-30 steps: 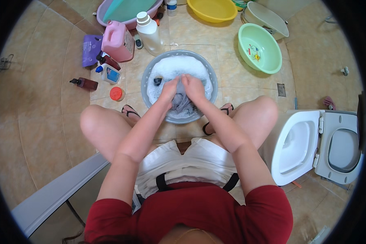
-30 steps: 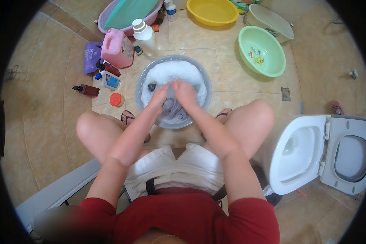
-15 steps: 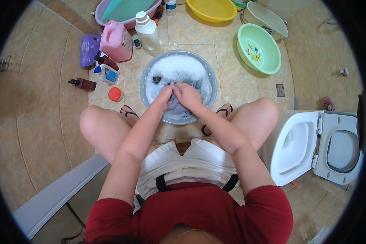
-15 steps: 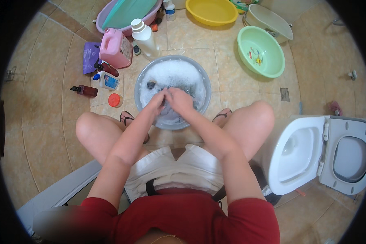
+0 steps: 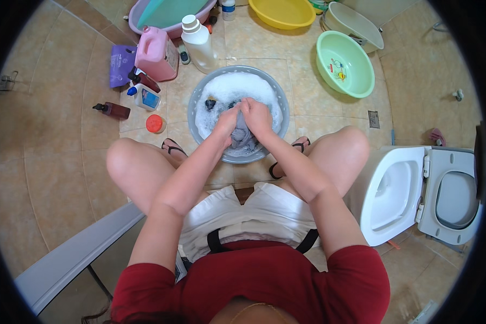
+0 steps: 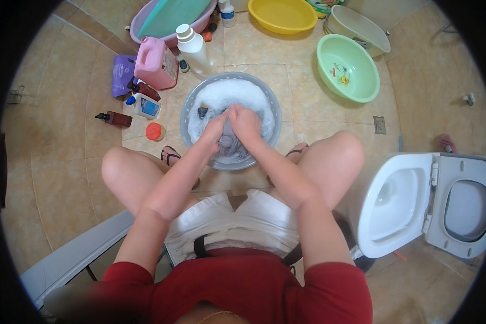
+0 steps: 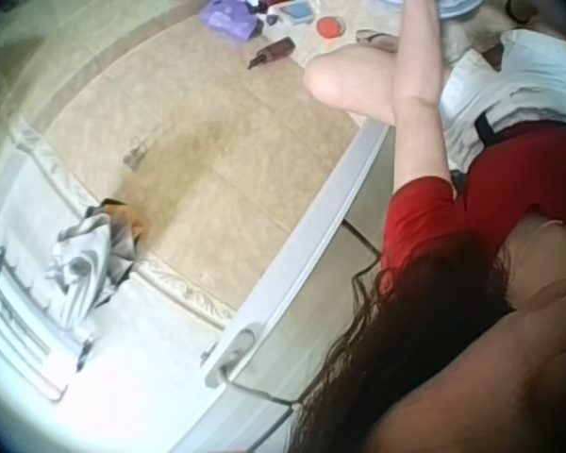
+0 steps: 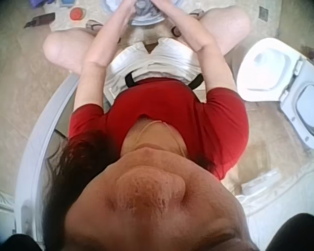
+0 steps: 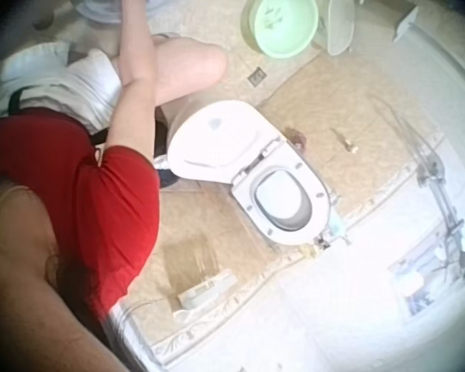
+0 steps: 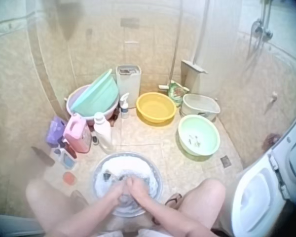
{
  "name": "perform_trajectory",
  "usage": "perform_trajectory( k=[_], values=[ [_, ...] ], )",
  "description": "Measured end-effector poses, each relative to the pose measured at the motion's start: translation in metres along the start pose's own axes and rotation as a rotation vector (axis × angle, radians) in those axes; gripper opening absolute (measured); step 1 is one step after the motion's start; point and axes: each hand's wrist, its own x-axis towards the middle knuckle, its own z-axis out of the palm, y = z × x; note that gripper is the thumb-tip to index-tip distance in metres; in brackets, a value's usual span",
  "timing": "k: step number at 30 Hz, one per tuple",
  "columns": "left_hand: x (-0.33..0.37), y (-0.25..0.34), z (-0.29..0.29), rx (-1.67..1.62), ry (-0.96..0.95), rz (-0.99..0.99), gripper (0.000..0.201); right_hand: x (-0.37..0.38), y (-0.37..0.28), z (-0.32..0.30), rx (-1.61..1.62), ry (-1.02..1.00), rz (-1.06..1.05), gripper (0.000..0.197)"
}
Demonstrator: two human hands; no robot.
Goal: The person sits on the bathroom floor and hand-washes a grey t-shirt in a metal basin filled with soapy water. They repeatedly scrub, squeeze, and agitate the garment with both hands, occasionally lifting it to inspect the fabric before submerging it again.
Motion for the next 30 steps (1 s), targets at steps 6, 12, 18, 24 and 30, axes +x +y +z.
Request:
perform_trajectory(
  k=[6,12,18,24,30],
  values=[
    [0.027,0.004,-0.030,0.033,0.116,0.040,0.034,-0.036,-0.021,0.010,0.004,-0.061,-0.283,0.025],
    [-0.001,0.010,-0.001,0.096,0.130,0.049,0.031,-0.002,0.001,0.005,0.012,0.042,-0.127,0.028],
    [0.078,-0.034,-0.063,0.526,0.214,0.399,0.031,0.009,0.050,0.018,-0.248,-0.096,0.098,0.029],
    [0.062,-0.041,-0.072,0.658,0.159,0.096,0.034,-0.004,0.068,0.023,-0.405,-0.286,0.047,0.027],
    [0.030,-0.015,-0.041,-0.005,0.049,-0.093,0.042,-0.023,0.000,0.019,-0.035,-0.130,-0.172,0.024]
  ],
)
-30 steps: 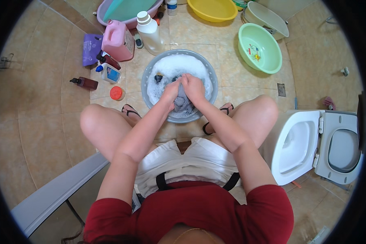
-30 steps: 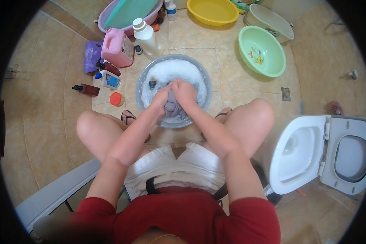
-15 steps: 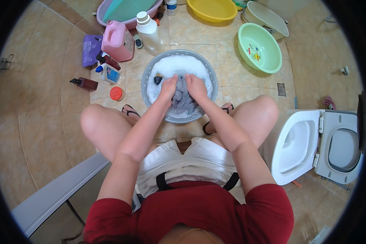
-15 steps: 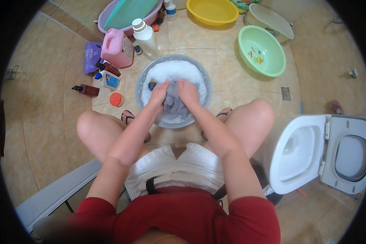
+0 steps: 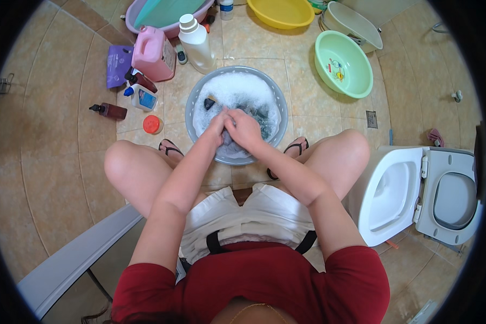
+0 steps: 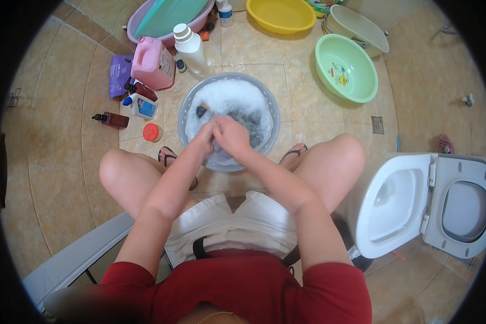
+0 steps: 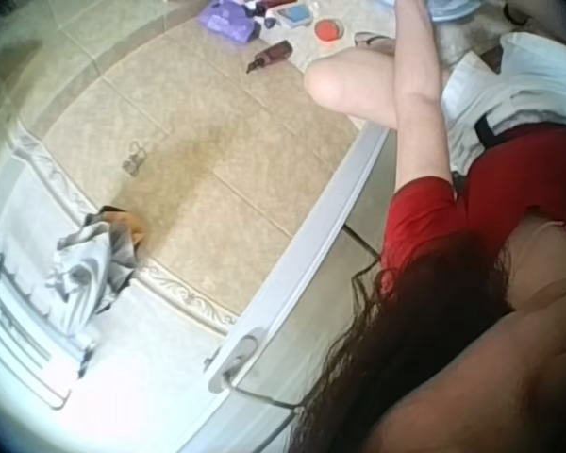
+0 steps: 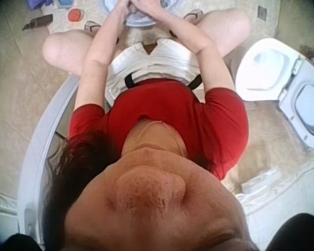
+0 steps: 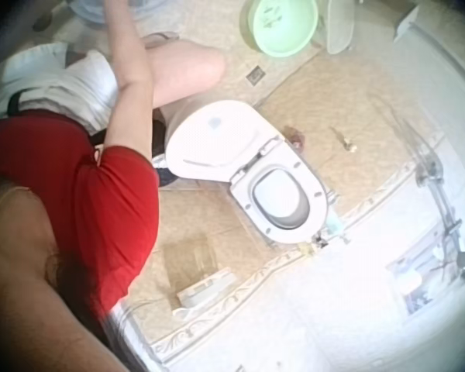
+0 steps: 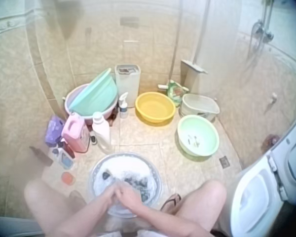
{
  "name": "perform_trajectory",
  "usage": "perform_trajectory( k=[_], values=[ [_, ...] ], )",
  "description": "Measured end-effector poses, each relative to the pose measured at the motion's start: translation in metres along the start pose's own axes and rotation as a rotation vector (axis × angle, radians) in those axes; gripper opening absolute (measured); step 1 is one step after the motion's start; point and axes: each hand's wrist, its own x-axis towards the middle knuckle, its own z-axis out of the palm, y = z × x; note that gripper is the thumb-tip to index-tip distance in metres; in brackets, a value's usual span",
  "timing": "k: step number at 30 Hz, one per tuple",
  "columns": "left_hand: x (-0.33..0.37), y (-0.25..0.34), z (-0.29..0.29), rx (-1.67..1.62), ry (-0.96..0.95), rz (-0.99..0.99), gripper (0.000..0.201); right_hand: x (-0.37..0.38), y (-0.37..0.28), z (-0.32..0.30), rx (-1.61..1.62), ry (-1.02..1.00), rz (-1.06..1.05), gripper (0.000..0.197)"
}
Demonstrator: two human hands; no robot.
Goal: The person sits on the bathroom floor and hand-washes a grey t-shirt in a metal basin filled with soapy water. They repeatedly scrub, squeeze, and agitate the garment with both hands, occasionally lifting it to inspect the fabric before submerging it again.
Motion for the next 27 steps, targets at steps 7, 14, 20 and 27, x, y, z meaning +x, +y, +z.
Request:
perform_trajectory(
  k=[7,14,20,27],
  values=[
    [0.024,0.000,-0.015,-0.107,-0.153,0.036,0.038,-0.016,-0.037,-0.005,0.039,0.076,-0.181,0.020],
    [-0.040,0.015,0.042,0.066,-0.016,0.032,0.036,0.024,0.016,-0.012,0.006,0.123,0.215,0.032],
    [0.006,0.002,0.015,0.299,0.154,0.346,0.034,0.024,0.052,-0.005,-0.080,0.079,0.307,0.035],
    [0.061,-0.032,-0.041,0.683,0.264,0.244,0.033,0.006,0.075,0.010,-0.366,-0.181,0.149,0.029]
  ],
)
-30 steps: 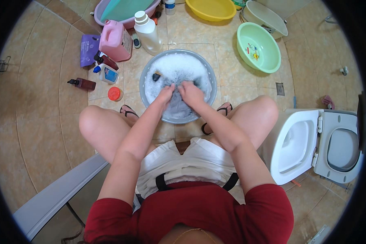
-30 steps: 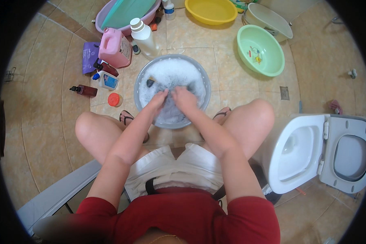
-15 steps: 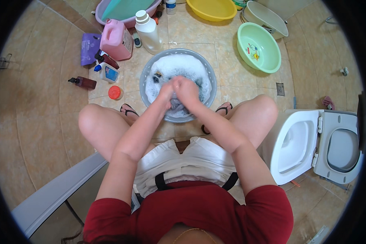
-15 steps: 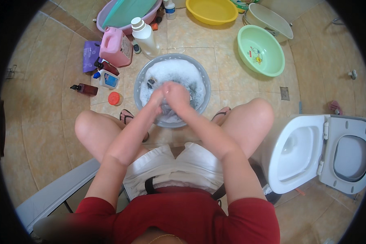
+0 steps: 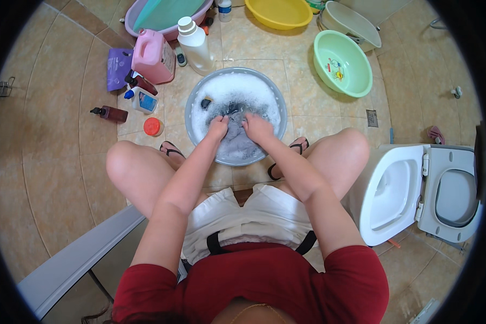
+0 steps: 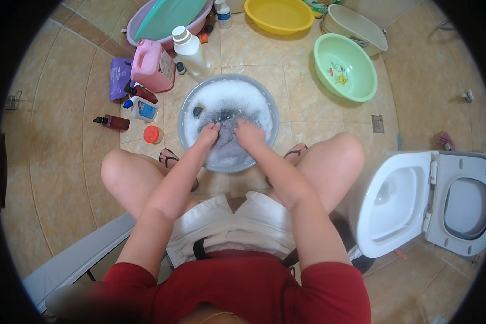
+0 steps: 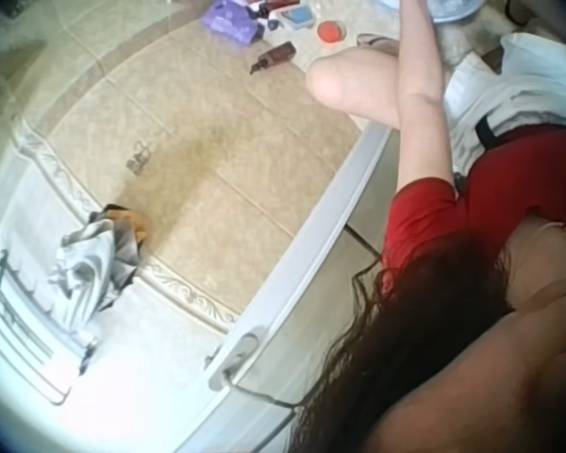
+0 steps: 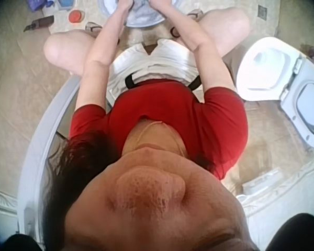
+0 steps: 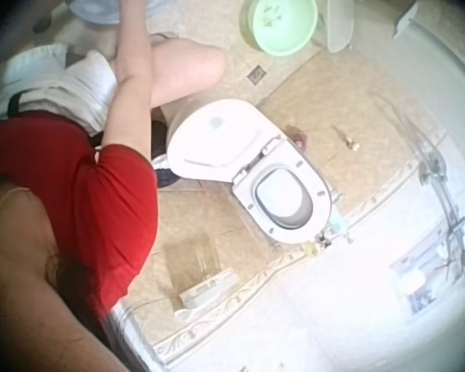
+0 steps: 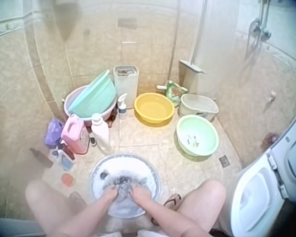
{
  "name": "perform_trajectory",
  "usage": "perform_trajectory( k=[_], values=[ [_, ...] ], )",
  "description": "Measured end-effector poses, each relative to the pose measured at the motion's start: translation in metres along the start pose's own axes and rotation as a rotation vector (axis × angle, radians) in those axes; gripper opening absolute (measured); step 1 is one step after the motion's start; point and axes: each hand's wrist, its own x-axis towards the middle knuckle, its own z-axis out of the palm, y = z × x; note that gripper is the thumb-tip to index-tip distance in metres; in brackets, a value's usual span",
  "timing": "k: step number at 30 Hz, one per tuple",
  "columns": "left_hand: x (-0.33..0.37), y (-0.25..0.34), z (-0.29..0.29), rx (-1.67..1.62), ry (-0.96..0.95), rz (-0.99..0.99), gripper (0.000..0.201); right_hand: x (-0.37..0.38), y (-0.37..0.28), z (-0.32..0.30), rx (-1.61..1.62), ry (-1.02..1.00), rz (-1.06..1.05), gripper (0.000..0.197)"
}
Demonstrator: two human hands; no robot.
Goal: The person sits on the bathroom floor and hand-washes a grey t-shirt in a metal basin filled with soapy water. They repeatedly scrub, squeeze, and agitate the garment with both hands, occasionally lifting it to inspect the fabric before submerging it again.
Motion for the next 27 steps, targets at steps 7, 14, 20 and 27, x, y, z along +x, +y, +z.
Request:
perform_trajectory(
  k=[7,14,20,27],
  values=[
    [-0.046,0.064,-0.008,-0.777,-0.271,-0.327,0.040,-0.025,-0.079,-0.049,0.349,0.133,-0.239,0.019],
    [-0.023,0.043,-0.008,-0.811,-0.365,-0.257,0.042,-0.032,-0.094,-0.052,0.311,0.258,-0.297,0.026],
    [-0.086,0.094,0.001,-0.536,-0.211,-0.119,0.038,-0.006,-0.064,-0.057,0.316,0.301,-0.058,0.032],
    [-0.080,0.127,-0.035,-0.149,-0.146,0.284,0.040,0.017,-0.004,-0.056,0.235,0.145,0.037,0.031]
  ],
)
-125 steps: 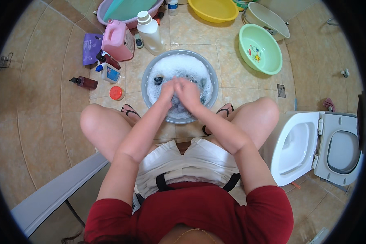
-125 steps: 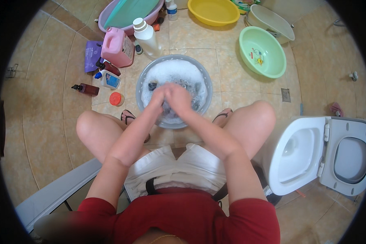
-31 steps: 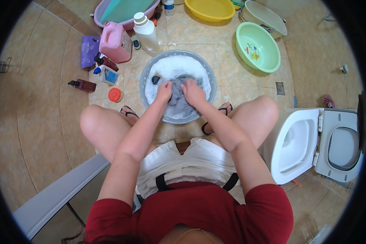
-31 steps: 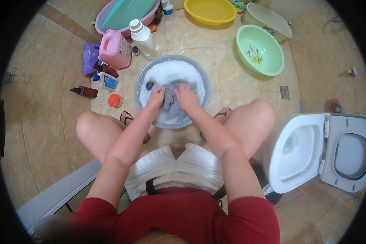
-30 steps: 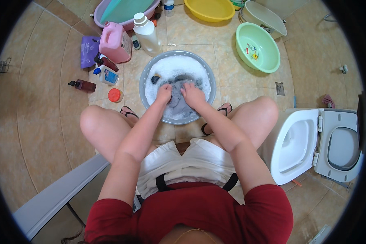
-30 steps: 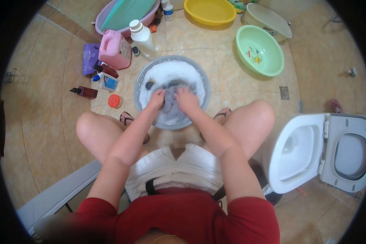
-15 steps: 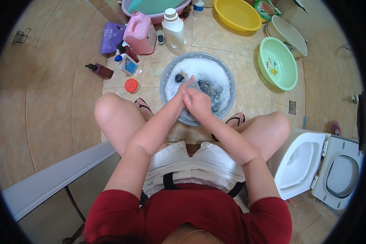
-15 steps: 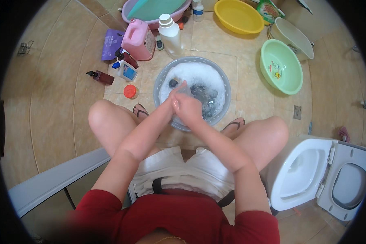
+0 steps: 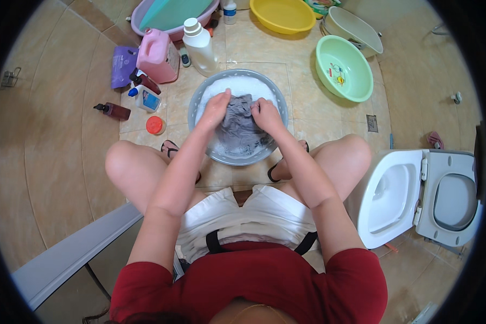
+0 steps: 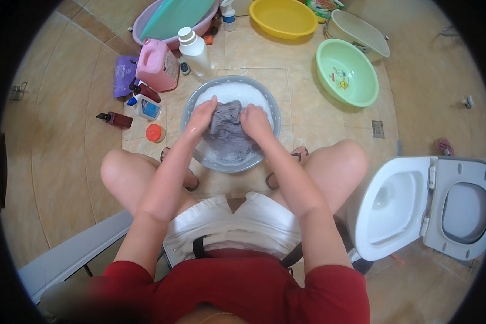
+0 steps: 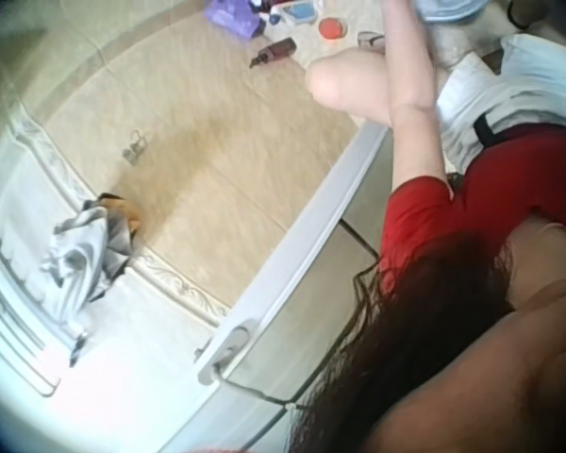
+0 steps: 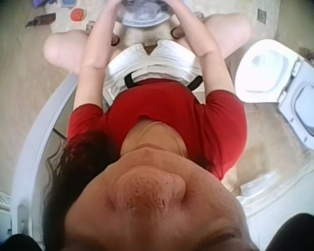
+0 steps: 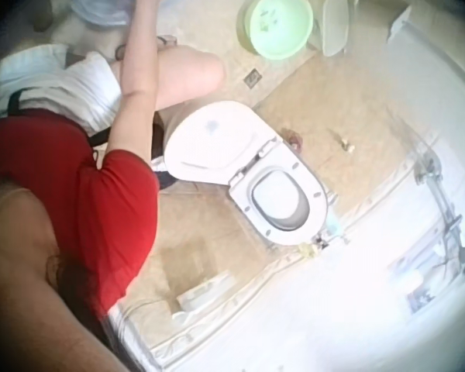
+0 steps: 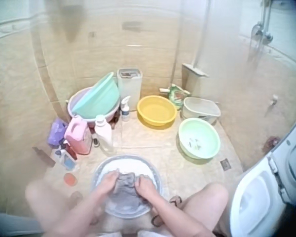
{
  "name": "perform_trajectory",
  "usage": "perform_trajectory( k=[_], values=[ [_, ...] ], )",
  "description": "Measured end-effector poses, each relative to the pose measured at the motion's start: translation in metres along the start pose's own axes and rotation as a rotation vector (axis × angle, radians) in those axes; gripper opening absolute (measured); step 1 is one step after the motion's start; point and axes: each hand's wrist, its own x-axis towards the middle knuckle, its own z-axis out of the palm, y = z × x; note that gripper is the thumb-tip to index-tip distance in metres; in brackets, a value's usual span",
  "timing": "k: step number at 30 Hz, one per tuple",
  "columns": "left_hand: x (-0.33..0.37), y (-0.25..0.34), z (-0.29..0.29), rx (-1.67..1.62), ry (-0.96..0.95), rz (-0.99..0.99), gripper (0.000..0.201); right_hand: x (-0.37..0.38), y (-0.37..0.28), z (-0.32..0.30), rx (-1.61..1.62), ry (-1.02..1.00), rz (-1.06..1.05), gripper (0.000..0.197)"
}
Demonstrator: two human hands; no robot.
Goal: The person sits on the bathroom floor and hand-washes a grey t-shirt in a metal basin filled with soapy water. They repeatedly scrub, squeeze, and agitate the garment with both hands, occasionally lifting it to inspect the fabric before submerging it again.
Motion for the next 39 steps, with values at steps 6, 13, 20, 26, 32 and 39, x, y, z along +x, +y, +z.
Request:
perform_trajectory(
  k=[6,13,20,26,32,39],
  values=[
    [-0.012,0.021,0.000,0.025,-0.159,0.189,0.032,-0.013,-0.036,-0.040,0.453,-0.051,-0.457,0.047],
    [-0.015,0.004,-0.021,0.719,-0.147,0.348,0.054,-0.009,-0.038,-0.069,0.378,0.036,-0.316,0.028],
    [-0.015,0.002,-0.028,0.224,-0.251,-0.039,0.053,0.006,-0.001,-0.064,0.438,0.286,-0.045,0.037],
    [-0.029,0.030,-0.010,-0.397,0.009,-0.203,0.045,0.008,0.019,-0.036,0.438,0.054,0.085,0.043],
    [0.016,-0.084,-0.011,0.619,0.116,0.282,0.034,-0.013,0.018,0.001,0.080,-0.041,-0.203,0.041],
    [0.008,-0.112,0.008,0.974,-0.056,0.098,0.032,-0.035,0.012,0.026,-0.344,-0.253,-0.206,0.034]
  ],
)
